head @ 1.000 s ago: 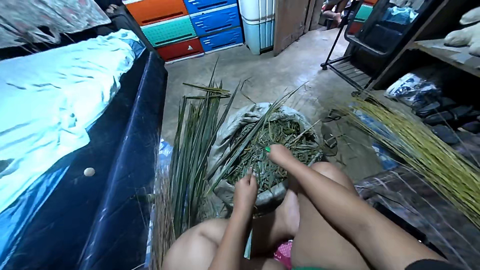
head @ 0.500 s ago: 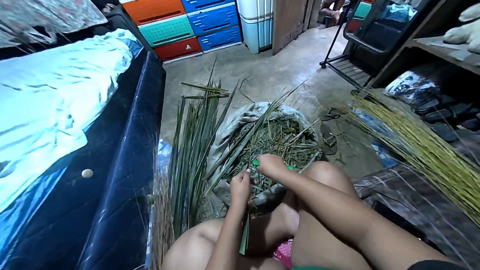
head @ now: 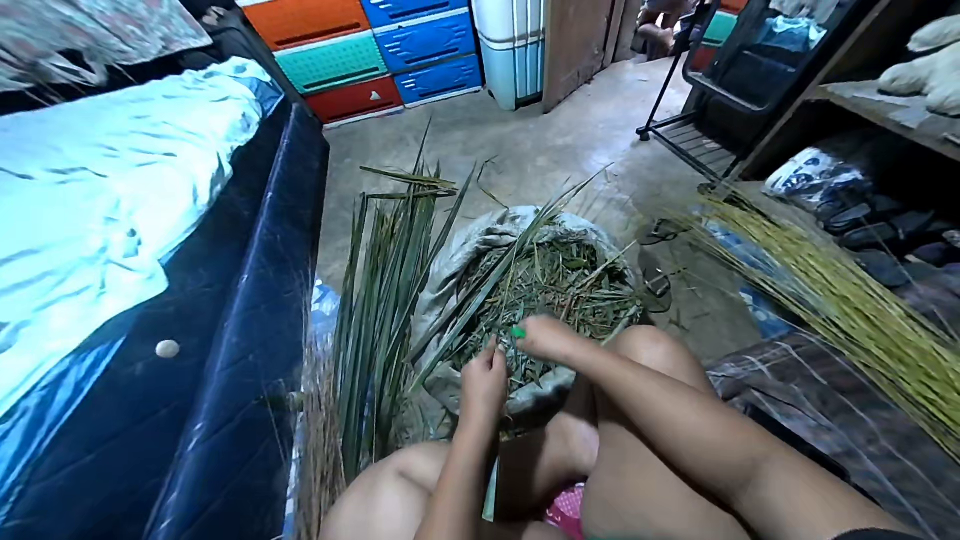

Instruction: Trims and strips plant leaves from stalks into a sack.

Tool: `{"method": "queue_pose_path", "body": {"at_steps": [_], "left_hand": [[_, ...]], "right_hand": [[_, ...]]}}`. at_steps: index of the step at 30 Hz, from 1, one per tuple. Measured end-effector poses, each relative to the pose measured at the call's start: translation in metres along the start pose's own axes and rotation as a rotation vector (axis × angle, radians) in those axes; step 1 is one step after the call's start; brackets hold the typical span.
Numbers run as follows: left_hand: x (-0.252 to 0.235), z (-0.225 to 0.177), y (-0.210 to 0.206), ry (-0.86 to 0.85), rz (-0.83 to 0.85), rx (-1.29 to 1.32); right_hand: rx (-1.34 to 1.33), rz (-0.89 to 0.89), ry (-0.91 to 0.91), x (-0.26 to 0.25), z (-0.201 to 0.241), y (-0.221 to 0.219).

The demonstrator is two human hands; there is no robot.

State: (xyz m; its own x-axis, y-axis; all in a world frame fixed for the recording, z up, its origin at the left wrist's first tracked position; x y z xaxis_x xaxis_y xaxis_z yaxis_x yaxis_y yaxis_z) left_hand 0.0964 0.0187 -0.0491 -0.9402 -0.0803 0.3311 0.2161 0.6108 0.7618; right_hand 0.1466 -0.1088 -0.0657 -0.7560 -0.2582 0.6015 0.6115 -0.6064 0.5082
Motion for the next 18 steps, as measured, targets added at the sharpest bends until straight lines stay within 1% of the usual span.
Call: {"method": "queue_pose_path", "body": {"at_steps": [1, 3, 6, 8, 10, 12, 14, 16, 18], "left_hand": [[0.000, 0.001, 0.001, 0.002, -0.004, 0.001], [0.003, 0.001, 0.002, -0.010, -0.020, -0.010], [0.006, -0.002, 0.002, -0.026, -0.026, -0.002], [0.007, -0.002, 0.000, -0.020, -0.009, 0.052], [0.003, -0.001, -0.001, -0.017, -0.004, 0.176], [0.001, 0.002, -0.003, 0.003, 0.015, 0.351], [0.001, 0.007, -0.004, 0.047, 0.042, 0.499], [0.003, 0.009, -0.005, 0.076, 0.084, 0.617], [0.006, 0.008, -0.008, 0.079, 0.119, 0.678]], "right_hand": [[0.024, 0.025, 0.013, 0.007, 0.006, -0.008], [0.059, -0.013, -0.012, 0.012, 0.007, -0.002], [0.020, -0.165, -0.135, -0.007, -0.017, 0.038], [-0.028, -0.224, -0.180, -0.016, -0.028, 0.057], [-0.046, -0.195, -0.102, -0.013, -0.019, 0.051], [-0.039, -0.076, 0.013, -0.003, -0.003, 0.021], [-0.014, 0.003, 0.061, 0.007, 0.009, -0.001], [-0.005, -0.062, 0.029, 0.007, 0.007, 0.011], [-0.046, -0.183, -0.054, -0.004, -0.011, 0.040]]}}
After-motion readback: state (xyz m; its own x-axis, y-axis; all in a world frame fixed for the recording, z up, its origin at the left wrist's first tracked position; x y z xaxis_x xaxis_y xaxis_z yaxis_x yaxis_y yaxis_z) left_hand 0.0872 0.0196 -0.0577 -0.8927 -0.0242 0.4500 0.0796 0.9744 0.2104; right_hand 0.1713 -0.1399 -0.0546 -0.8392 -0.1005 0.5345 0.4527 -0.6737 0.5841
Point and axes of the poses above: each hand's wrist, its own x-axis away from the middle knuckle, its own y-axis out of the back of the hand, z = x × y, the point moved 10 cm from there along -x, towards the middle knuckle, and after that the axes turned 15 degrees about -x, right-handed, at the moved point
